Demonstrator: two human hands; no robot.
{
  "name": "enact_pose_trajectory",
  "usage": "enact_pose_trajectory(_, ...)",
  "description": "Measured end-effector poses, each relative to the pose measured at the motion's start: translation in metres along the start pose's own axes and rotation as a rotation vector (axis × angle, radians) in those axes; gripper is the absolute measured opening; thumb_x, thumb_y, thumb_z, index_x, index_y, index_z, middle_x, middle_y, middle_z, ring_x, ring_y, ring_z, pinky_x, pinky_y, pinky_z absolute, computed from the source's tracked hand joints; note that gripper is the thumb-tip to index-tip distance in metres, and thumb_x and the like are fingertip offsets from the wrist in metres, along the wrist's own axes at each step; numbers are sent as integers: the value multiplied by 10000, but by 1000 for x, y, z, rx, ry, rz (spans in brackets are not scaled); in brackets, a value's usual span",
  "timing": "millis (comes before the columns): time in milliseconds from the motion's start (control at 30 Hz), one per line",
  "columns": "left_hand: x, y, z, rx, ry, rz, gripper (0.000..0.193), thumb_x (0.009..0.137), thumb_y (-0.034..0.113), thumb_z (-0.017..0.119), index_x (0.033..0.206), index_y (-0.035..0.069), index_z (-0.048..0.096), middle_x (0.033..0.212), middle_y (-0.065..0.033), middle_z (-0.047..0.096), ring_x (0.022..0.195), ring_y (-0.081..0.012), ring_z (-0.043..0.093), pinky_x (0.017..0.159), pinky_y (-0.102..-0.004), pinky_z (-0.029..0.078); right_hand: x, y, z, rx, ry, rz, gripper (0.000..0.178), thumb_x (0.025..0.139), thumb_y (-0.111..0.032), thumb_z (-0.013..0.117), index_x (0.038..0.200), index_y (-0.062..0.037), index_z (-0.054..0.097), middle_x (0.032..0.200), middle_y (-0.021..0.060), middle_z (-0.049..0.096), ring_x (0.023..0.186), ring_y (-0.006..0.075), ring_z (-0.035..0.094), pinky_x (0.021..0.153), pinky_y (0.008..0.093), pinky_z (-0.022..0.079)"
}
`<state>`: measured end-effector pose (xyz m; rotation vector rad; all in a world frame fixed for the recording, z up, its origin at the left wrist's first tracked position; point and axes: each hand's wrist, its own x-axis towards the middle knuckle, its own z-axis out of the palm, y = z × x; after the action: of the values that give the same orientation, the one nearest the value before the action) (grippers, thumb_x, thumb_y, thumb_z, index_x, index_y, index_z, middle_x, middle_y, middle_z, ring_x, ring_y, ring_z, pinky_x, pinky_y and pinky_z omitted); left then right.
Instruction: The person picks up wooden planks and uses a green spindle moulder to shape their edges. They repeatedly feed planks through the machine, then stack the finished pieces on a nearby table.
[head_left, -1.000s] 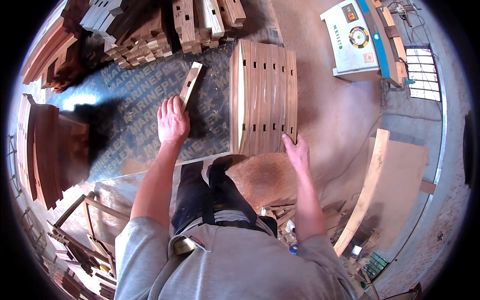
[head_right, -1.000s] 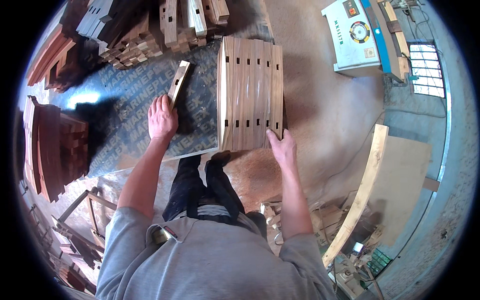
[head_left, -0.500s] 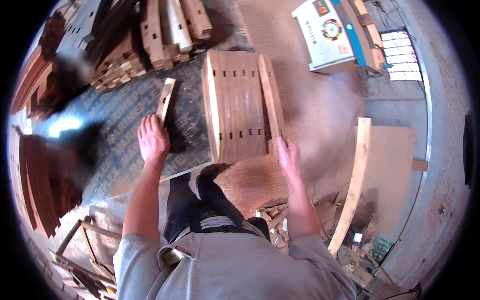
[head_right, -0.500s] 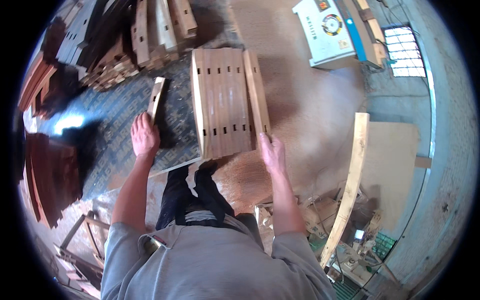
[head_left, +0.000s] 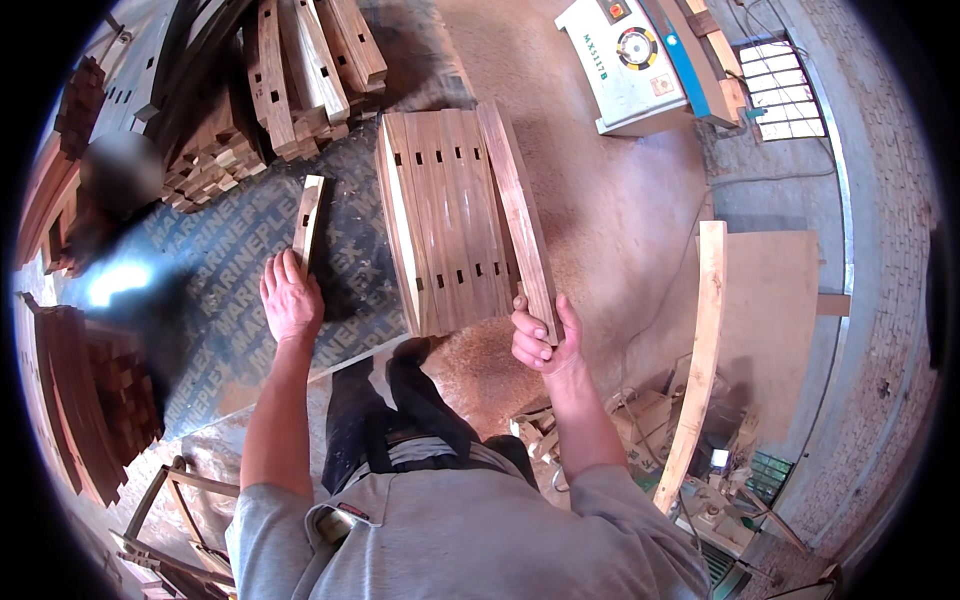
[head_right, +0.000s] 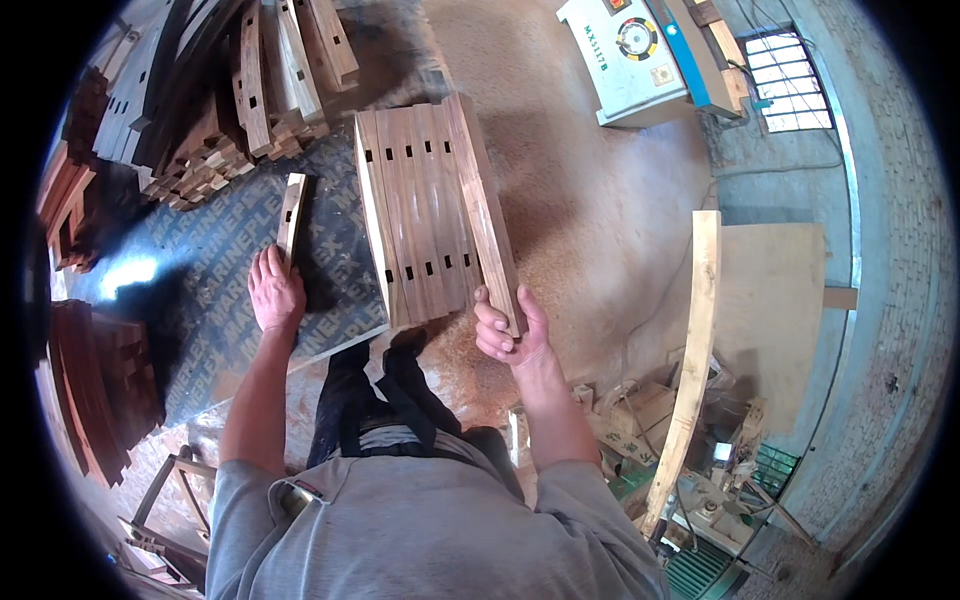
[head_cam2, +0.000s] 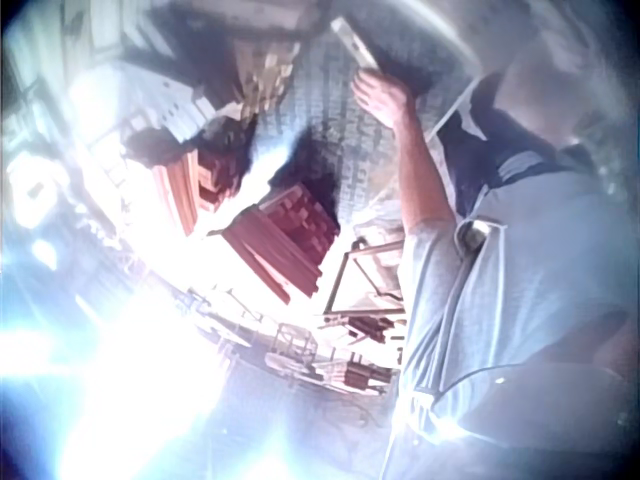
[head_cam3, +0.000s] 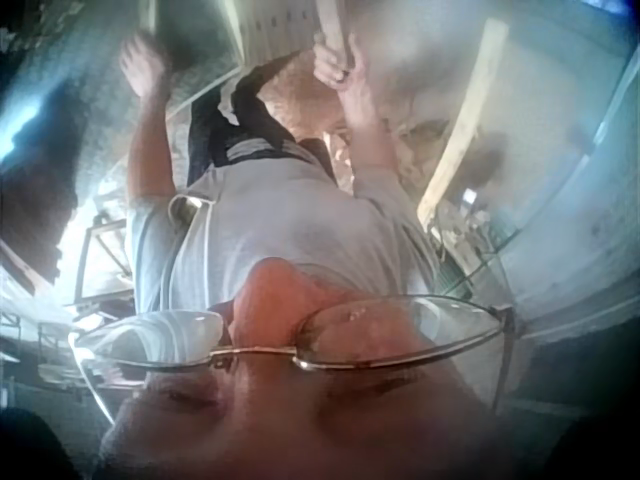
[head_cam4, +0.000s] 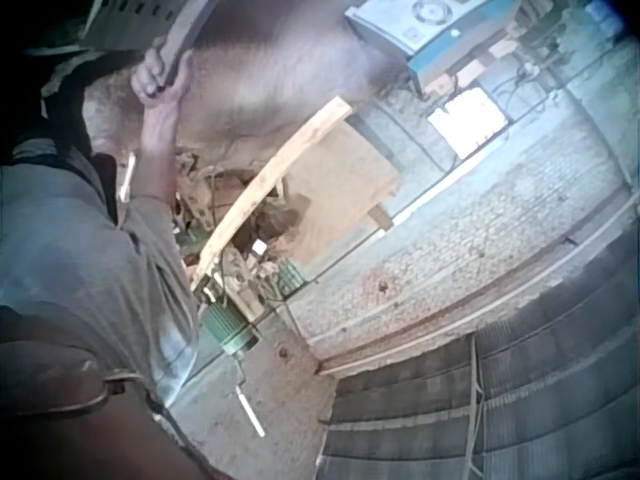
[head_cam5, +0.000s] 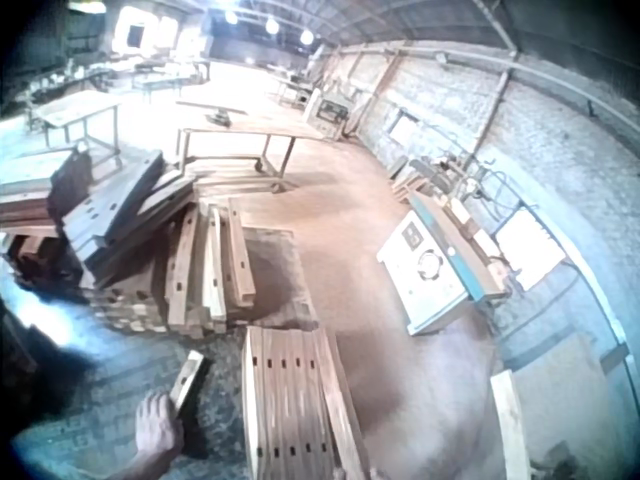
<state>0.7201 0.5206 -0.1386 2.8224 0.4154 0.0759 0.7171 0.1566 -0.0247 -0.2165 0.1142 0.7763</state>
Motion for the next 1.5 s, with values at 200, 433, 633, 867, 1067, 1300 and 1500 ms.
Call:
enact_pose_trajectory(200,0,-4,-2,-19,24,16,551,794,199,583,1278,28,381,1291,-166,452,1246,-339,389,1049,-468,286,17,3,13,-83,18,49,523,928,-445,462,1183,11,447,730,51,500,493,147,488,455,293,424)
enact_pose_trajectory(433,2,-2,-4,-14,-28,-9,554,789,205,573,1276,28,377,1299,-148,455,1270,-325,367,1063,-469,270,91,3,53,-1076,539,-56,285,895,-292,559,1005,-30,538,668,38,526,477,108,491,400,243,384)
enact_pose_trajectory(633,3,-3,-6,-14,-59,-15,539,818,213,551,1289,16,378,1319,-153,443,1281,-326,355,1074,-464,253,175,4,54,-1834,721,-79,318,876,-299,573,1000,-6,573,753,92,607,616,165,570,540,313,465)
enact_pose_trajectory(867,2,-5,-4,-39,-63,-14,537,821,206,548,1288,5,377,1335,-168,429,1280,-343,353,1075,-477,248,212,15,68,-2020,698,-98,464,837,-395,595,899,62,547,838,270,629,829,394,628,734,434,496)
enact_pose_trajectory(1067,2,-6,-4,-48,-51,-8,546,804,198,564,1281,6,380,1319,-171,435,1280,-349,350,1062,-484,264,250,9,73,-2311,685,30,599,887,-519,465,1012,62,541,948,294,618,915,423,612,806,482,485)
enact_pose_trajectory(1300,3,-7,-4,-34,-55,-3,528,808,200,549,1274,13,385,1332,-159,426,1282,-342,348,1065,-478,257,323,-5,61,-1923,733,73,632,900,-461,503,1188,101,475,918,234,612,834,238,628,689,359,526)
enact_pose_trajectory(1500,3,-7,-2,-43,-38,-8,548,792,185,580,1274,20,378,1305,-159,449,1269,-341,361,1055,-470,266,321,5,60,-853,694,-150,754,900,-394,563,1369,84,218,1276,295,359,1085,316,511,806,381,529)
